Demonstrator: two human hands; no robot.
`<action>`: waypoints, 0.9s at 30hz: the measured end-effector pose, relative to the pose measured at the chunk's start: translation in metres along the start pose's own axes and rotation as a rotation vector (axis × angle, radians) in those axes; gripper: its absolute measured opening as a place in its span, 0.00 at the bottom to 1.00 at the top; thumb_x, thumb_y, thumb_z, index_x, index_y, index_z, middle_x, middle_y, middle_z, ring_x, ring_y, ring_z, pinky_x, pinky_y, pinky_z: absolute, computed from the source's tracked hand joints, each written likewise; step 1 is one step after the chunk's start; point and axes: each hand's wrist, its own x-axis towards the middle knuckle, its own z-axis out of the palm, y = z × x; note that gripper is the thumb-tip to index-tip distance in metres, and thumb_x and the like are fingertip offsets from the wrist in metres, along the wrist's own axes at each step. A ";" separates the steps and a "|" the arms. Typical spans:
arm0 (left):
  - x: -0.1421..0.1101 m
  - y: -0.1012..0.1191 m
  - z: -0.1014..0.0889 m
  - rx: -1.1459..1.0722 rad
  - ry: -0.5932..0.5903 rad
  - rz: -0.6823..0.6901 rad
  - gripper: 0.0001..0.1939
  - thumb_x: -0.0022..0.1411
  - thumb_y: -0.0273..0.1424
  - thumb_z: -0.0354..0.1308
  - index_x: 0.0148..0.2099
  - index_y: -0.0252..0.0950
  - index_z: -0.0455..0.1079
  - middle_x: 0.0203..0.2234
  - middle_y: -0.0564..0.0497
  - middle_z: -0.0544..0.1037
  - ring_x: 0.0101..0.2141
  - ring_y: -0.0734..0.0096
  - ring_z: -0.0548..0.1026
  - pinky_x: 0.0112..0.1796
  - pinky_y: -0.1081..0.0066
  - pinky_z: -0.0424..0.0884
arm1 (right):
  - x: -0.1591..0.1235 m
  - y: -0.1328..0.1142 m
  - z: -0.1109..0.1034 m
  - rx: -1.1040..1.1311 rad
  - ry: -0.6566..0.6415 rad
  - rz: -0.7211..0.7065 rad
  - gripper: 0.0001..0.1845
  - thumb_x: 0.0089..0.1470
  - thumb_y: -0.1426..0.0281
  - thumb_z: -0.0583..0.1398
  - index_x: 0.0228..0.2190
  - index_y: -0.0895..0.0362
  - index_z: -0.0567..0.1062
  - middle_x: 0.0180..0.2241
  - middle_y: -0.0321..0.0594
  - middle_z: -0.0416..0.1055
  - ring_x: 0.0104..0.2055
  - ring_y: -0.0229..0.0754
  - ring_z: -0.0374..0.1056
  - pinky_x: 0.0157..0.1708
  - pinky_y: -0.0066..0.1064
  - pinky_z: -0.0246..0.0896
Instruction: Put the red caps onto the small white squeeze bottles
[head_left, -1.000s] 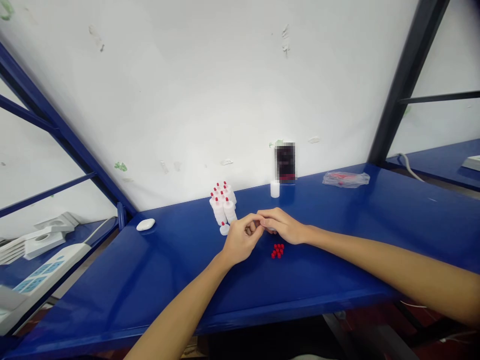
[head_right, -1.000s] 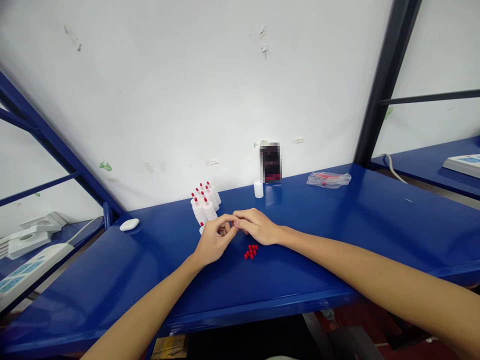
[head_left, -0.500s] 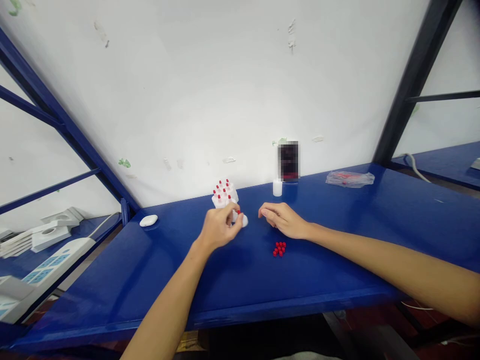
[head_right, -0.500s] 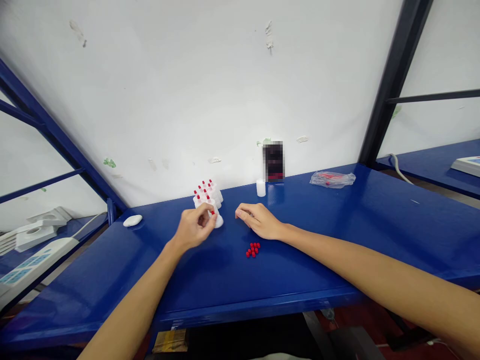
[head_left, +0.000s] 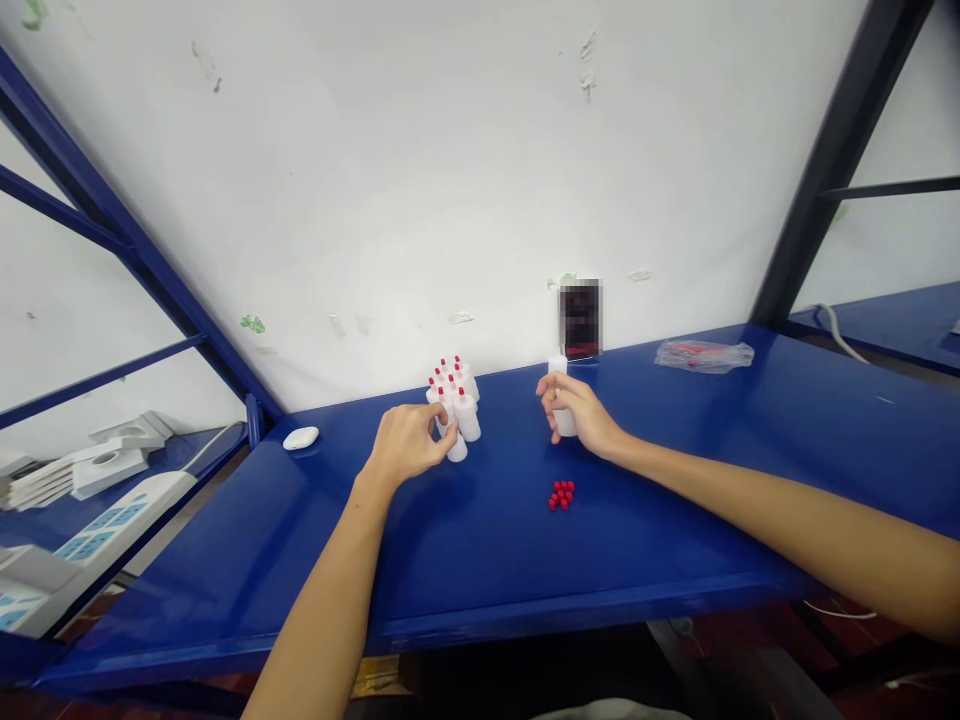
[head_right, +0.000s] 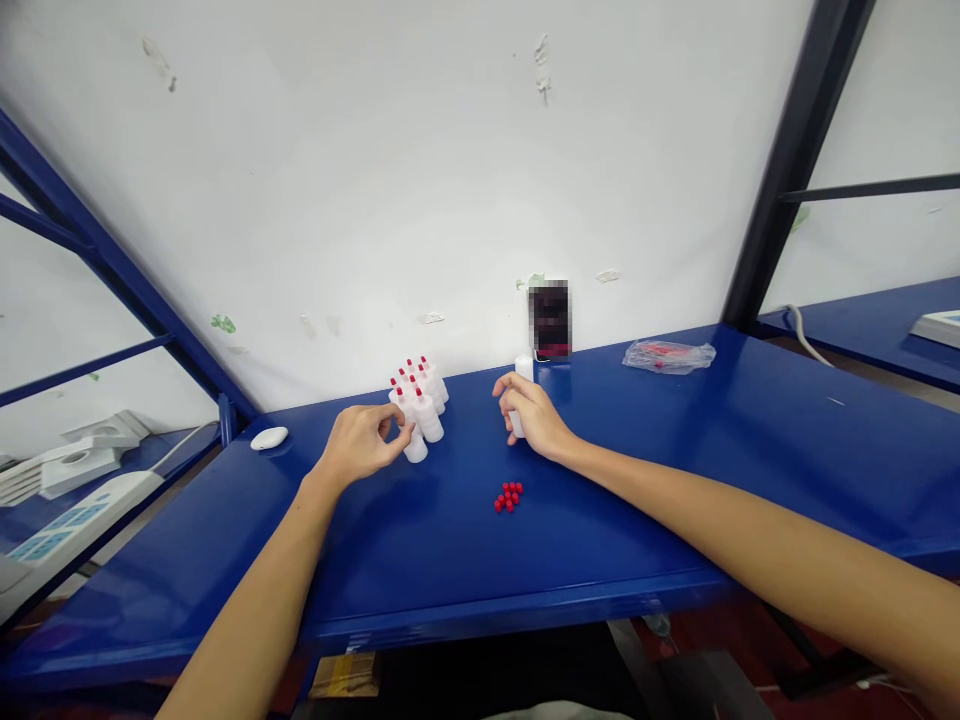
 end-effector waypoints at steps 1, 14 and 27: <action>0.000 0.002 -0.001 0.002 0.020 -0.002 0.11 0.59 0.35 0.56 0.27 0.35 0.70 0.16 0.55 0.70 0.18 0.75 0.65 0.26 0.73 0.54 | 0.002 0.002 0.000 0.006 0.018 0.044 0.11 0.45 0.68 0.53 0.35 0.53 0.65 0.23 0.30 0.62 0.20 0.37 0.60 0.15 0.27 0.54; -0.008 0.087 0.041 -0.403 -0.393 0.291 0.14 0.61 0.28 0.56 0.48 0.39 0.75 0.21 0.57 0.71 0.22 0.75 0.68 0.28 0.74 0.60 | 0.003 0.006 -0.004 -0.640 -0.081 -0.162 0.10 0.50 0.72 0.56 0.37 0.55 0.71 0.31 0.35 0.72 0.34 0.40 0.66 0.38 0.34 0.59; -0.005 0.089 0.045 -0.500 -0.447 0.296 0.12 0.66 0.34 0.56 0.48 0.40 0.77 0.20 0.57 0.70 0.22 0.76 0.66 0.29 0.75 0.60 | -0.003 0.000 0.004 -0.693 -0.117 -0.148 0.24 0.60 0.57 0.54 0.18 0.57 0.69 0.17 0.34 0.66 0.22 0.37 0.60 0.28 0.31 0.52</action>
